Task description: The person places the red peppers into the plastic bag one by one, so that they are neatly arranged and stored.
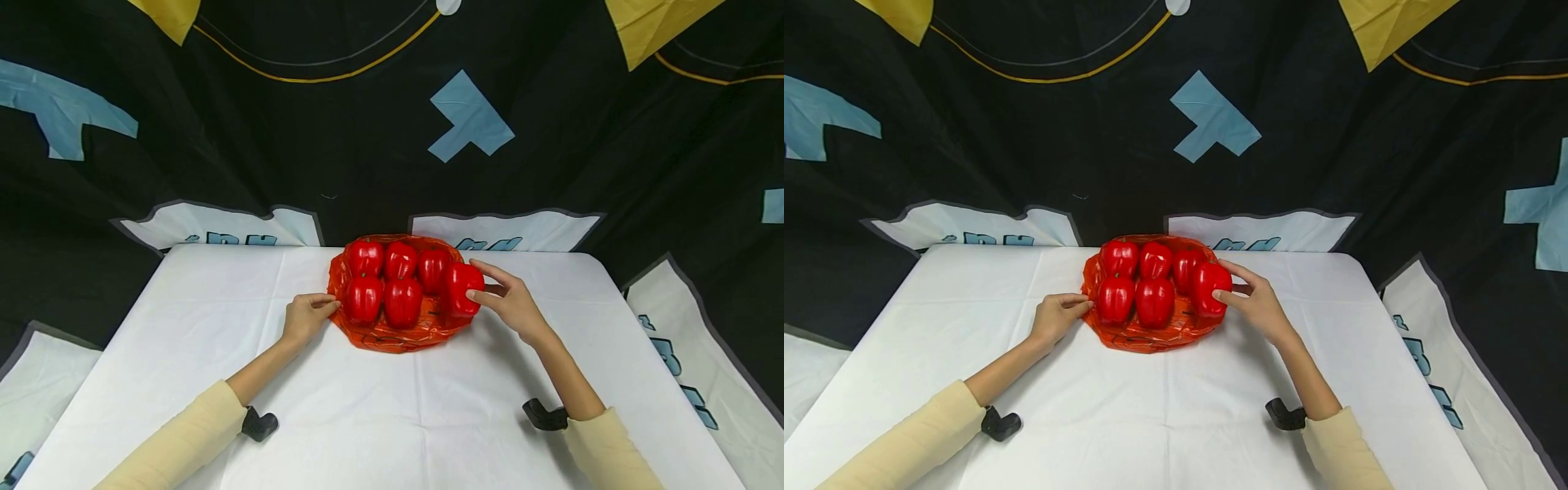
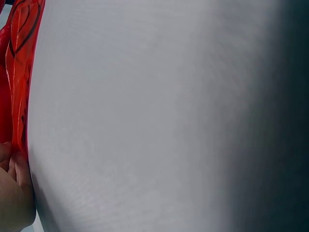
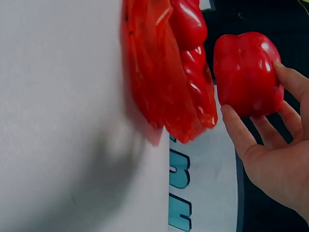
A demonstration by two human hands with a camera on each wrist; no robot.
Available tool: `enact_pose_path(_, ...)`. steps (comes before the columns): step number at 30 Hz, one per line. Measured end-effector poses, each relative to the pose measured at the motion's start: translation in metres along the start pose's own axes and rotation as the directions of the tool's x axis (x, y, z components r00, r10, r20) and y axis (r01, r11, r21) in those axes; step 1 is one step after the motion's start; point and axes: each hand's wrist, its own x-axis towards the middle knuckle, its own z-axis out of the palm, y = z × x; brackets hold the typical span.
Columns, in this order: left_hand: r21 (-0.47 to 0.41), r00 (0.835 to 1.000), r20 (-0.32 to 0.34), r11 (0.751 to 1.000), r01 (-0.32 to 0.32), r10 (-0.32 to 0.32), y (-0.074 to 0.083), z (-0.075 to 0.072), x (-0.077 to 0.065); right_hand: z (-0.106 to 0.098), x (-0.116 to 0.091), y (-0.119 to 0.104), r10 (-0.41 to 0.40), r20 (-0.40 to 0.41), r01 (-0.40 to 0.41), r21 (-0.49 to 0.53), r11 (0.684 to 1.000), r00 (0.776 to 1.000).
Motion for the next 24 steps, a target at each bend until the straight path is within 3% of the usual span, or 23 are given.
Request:
enact_pose_path(14,-0.002,1.000,0.004,1.000,0.017,-0.017,-0.001,-0.001,-0.001,0.023,0.004,0.013,0.032,0.027,-0.033,0.033,0.999,0.999)
enact_pose_path(24,-0.001,1.000,0.003,1.000,0.008,-0.008,0.000,0.000,0.000,0.027,0.005,0.019,0.041,0.027,-0.041,0.022,0.999,0.999)
